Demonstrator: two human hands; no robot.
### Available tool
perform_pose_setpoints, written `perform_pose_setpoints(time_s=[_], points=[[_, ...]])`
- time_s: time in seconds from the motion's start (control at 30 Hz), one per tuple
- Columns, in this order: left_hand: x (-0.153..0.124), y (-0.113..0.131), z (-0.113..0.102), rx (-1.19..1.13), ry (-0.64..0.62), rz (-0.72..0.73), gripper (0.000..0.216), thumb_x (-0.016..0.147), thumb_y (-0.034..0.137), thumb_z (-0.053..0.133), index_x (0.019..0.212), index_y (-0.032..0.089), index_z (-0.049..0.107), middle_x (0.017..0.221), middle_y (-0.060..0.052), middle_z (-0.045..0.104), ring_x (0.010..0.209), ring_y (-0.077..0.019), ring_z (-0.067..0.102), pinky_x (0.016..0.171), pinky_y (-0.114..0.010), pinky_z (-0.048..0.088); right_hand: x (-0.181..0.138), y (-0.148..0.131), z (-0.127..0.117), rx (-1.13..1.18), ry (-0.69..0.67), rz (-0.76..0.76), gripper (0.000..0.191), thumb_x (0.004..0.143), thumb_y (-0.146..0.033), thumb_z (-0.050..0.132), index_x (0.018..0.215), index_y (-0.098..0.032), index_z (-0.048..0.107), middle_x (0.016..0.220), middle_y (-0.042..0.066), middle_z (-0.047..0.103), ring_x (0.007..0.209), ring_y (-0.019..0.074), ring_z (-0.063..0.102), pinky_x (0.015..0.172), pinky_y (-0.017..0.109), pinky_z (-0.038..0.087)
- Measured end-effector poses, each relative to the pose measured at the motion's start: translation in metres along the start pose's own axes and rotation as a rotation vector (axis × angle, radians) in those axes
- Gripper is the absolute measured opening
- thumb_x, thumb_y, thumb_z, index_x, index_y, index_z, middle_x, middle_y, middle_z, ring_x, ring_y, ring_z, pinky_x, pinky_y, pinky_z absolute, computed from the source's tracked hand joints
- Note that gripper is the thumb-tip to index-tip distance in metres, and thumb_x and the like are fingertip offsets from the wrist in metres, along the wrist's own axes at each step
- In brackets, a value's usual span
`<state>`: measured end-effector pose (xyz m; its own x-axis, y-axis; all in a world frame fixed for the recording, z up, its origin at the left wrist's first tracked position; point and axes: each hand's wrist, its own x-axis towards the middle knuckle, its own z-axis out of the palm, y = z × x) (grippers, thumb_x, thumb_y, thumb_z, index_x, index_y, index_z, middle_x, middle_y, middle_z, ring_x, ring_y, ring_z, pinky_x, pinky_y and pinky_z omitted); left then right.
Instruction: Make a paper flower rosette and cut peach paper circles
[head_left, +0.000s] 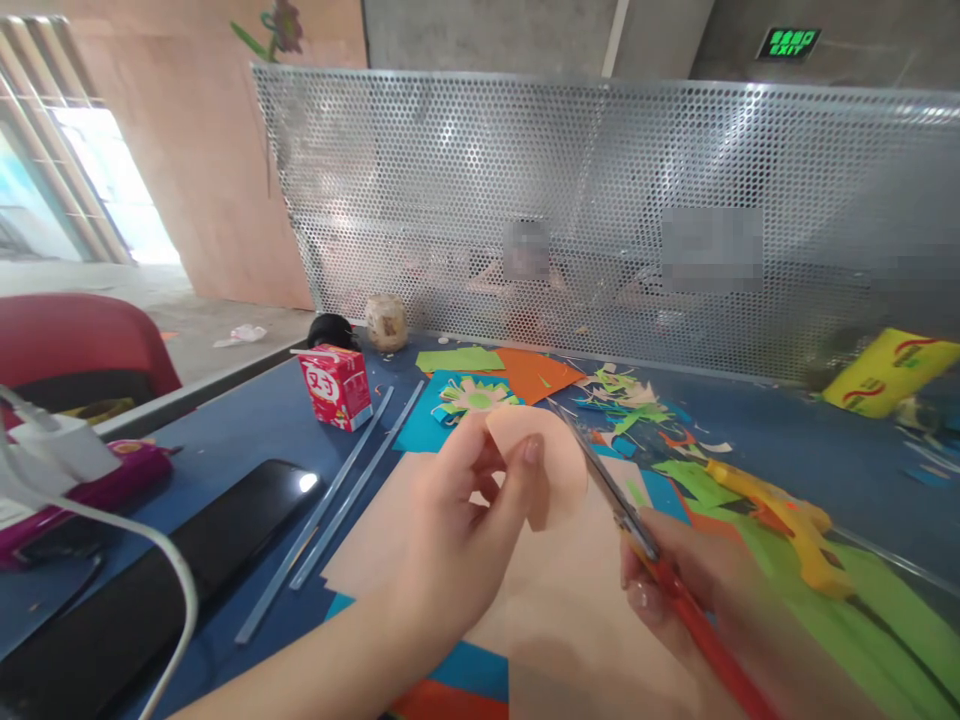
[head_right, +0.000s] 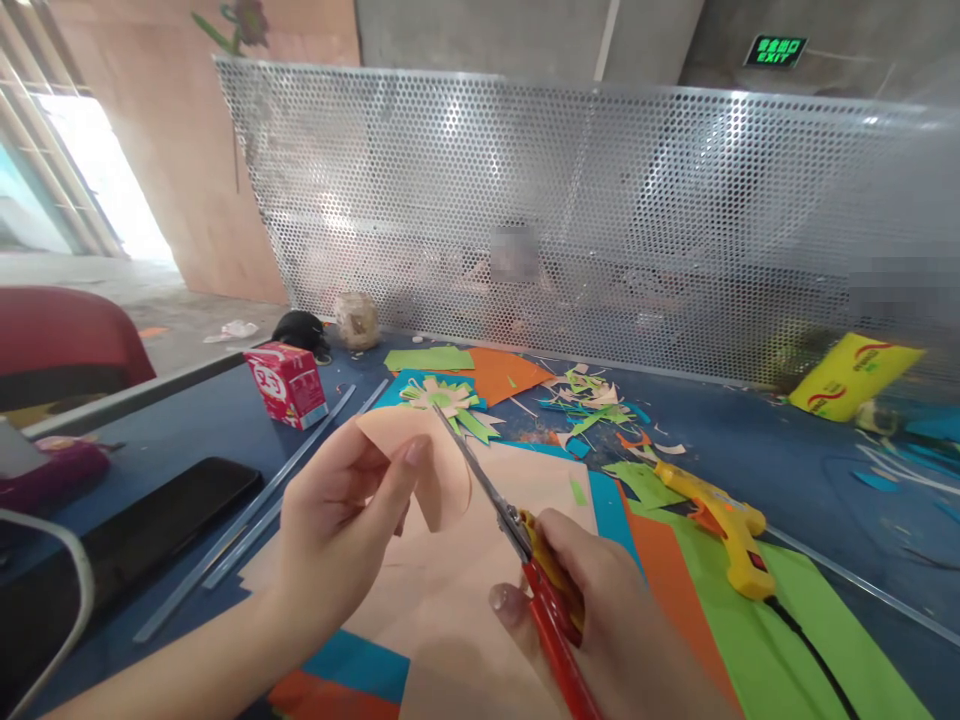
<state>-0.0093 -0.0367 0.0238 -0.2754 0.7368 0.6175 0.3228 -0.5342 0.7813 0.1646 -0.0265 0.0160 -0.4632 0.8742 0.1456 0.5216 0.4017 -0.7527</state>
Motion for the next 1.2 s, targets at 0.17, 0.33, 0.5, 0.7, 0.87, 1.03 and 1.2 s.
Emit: perform_pose_setpoints(time_s=[0.17,0.33,0.5,0.7,0.87,1.03,1.2], points=[[-0.0002,-0.0003,-0.0005,0.002,-0.031,0.000,0.011,0.085,0.024,0.050,0.075,0.020,0.052,0.052,0.006,0.054,0.043,-0.0052,0.050,0.034,-0.014,0.033,0.0006,0.0005,-0.0015,0.003,0.002,-0.032,0.025,0.081,-0.037,0.045,0.064,-0.020,0.040,0.055,-0.005,0.034,0.048,0.0082,0.029,0.043,0.020,0.028],[-0.0004,-0.0005,-0.0006,-0.024,-0.049,-0.023,0.013,0.086,0.025,0.049,0.074,0.020,0.050,0.052,0.005,0.054,0.043,-0.0057,0.049,0.034,-0.015,0.031,0.0009,0.0017,-0.0015,-0.001,0.021,-0.036,0.024,0.081,-0.037,0.046,0.065,-0.020,0.041,0.055,-0.004,0.036,0.048,0.0084,0.032,0.042,0.020,0.029],[-0.0016,-0.0007,-0.0012,-0.013,-0.049,-0.028,0.013,0.086,0.025,0.049,0.074,0.020,0.051,0.053,0.004,0.053,0.044,-0.0065,0.048,0.035,-0.015,0.032,0.0001,0.0013,-0.0015,-0.007,0.037,-0.059,0.026,0.082,-0.038,0.045,0.063,-0.020,0.041,0.054,-0.004,0.037,0.047,0.0085,0.032,0.042,0.020,0.030],[-0.0001,-0.0017,-0.0007,0.034,-0.019,-0.003,0.013,0.085,0.025,0.049,0.073,0.020,0.050,0.054,0.005,0.048,0.044,-0.0058,0.042,0.035,-0.015,0.032,0.0015,0.0007,-0.0026,0.034,0.033,-0.002,0.026,0.078,-0.035,0.049,0.060,-0.021,0.037,0.054,-0.004,0.037,0.048,0.0093,0.032,0.042,0.021,0.028],[0.0021,-0.0055,-0.0016,0.011,-0.003,0.039,0.014,0.086,0.026,0.048,0.075,0.020,0.052,0.058,0.004,0.048,0.044,-0.0062,0.042,0.037,-0.017,0.036,0.0021,0.0024,-0.0036,-0.019,0.042,-0.002,0.025,0.075,-0.032,0.052,0.059,-0.021,0.035,0.053,-0.005,0.037,0.047,0.0095,0.032,0.043,0.021,0.027],[0.0011,-0.0080,-0.0044,-0.018,-0.030,0.075,0.014,0.086,0.025,0.048,0.075,0.019,0.055,0.059,0.002,0.055,0.044,-0.0070,0.046,0.038,-0.017,0.040,0.0009,0.0030,-0.0036,-0.036,0.098,-0.052,0.023,0.073,-0.032,0.053,0.059,-0.022,0.038,0.052,-0.005,0.036,0.047,0.0105,0.032,0.043,0.021,0.027],[0.0058,-0.0044,-0.0030,-0.122,0.005,-0.123,0.030,0.079,0.032,0.057,0.055,0.019,0.044,0.045,0.007,0.040,0.033,-0.0058,0.044,0.029,-0.015,0.034,0.0031,0.0036,-0.0035,-0.044,0.109,-0.023,0.026,0.071,-0.032,0.053,0.057,-0.022,0.035,0.052,-0.005,0.033,0.049,0.0108,0.029,0.045,0.022,0.025]])
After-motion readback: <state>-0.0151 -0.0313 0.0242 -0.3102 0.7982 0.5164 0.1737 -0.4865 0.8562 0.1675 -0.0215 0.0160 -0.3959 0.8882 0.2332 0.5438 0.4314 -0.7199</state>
